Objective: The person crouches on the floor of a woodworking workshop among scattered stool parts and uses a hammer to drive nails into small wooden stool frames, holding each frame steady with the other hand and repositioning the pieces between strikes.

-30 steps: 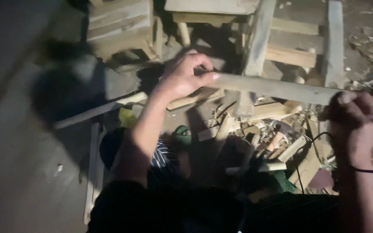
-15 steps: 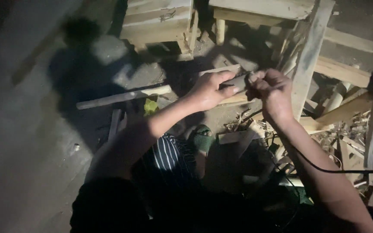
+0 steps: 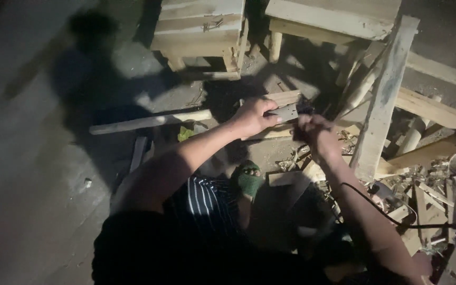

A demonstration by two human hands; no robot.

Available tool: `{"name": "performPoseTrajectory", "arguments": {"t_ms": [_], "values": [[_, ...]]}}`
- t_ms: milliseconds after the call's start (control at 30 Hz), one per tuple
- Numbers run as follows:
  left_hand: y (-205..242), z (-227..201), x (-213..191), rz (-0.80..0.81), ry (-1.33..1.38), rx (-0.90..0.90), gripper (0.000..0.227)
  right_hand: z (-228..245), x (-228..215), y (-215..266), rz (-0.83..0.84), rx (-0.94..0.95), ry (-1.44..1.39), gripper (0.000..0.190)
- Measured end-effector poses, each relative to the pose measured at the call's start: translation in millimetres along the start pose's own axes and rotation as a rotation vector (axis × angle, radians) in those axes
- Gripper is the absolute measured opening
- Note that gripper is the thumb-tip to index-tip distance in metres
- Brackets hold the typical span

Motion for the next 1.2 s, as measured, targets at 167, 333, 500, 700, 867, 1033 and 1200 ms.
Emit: {"name": "performPoseTrajectory", "arguments": {"t_ms": [167,333,500,700,867,1033,1200], "values": [[9,16,8,0.081,-0.055,-0.037,0.048,-40,-25,11,0.063,0.03,0.066,0.021],[11,21,12,0.122,-0.099,-0.03,0.047,-54,-36,11,0.032,-0.007,0.131,0.015],[6,31,27,0.129,-0.077,0.002,0.051,-61,-49,5,0.029,-0.012,0.147,0.013],[-20,40,74,0.115,-0.232,0.156,0.05,-100,-80,-16,-0.018,-0.051,0.005,0.032],[-32,48,102,0.161,-0.306,0.127,0.048,-69,-80,-9,-0.1,-0.204,0.064,0.01],[-35,60,136,0.226,-0.243,0.075,0.047,-61,-86,-30,-0.167,-0.32,0.484,0.013],[-49,75,177,0.166,-0.247,0.104,0.049,-51,-80,-52,-0.171,-0.594,0.739,0.014]]}}
Point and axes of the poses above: each hand's wrist, its own y-axis away from the middle knuckle, its own x-axis out of the palm, z = x × y, the point moved 10 cm from there along -y, towards the middle knuckle, and after that the axes turned 13 degrees about -z, right-handed, at the moved point
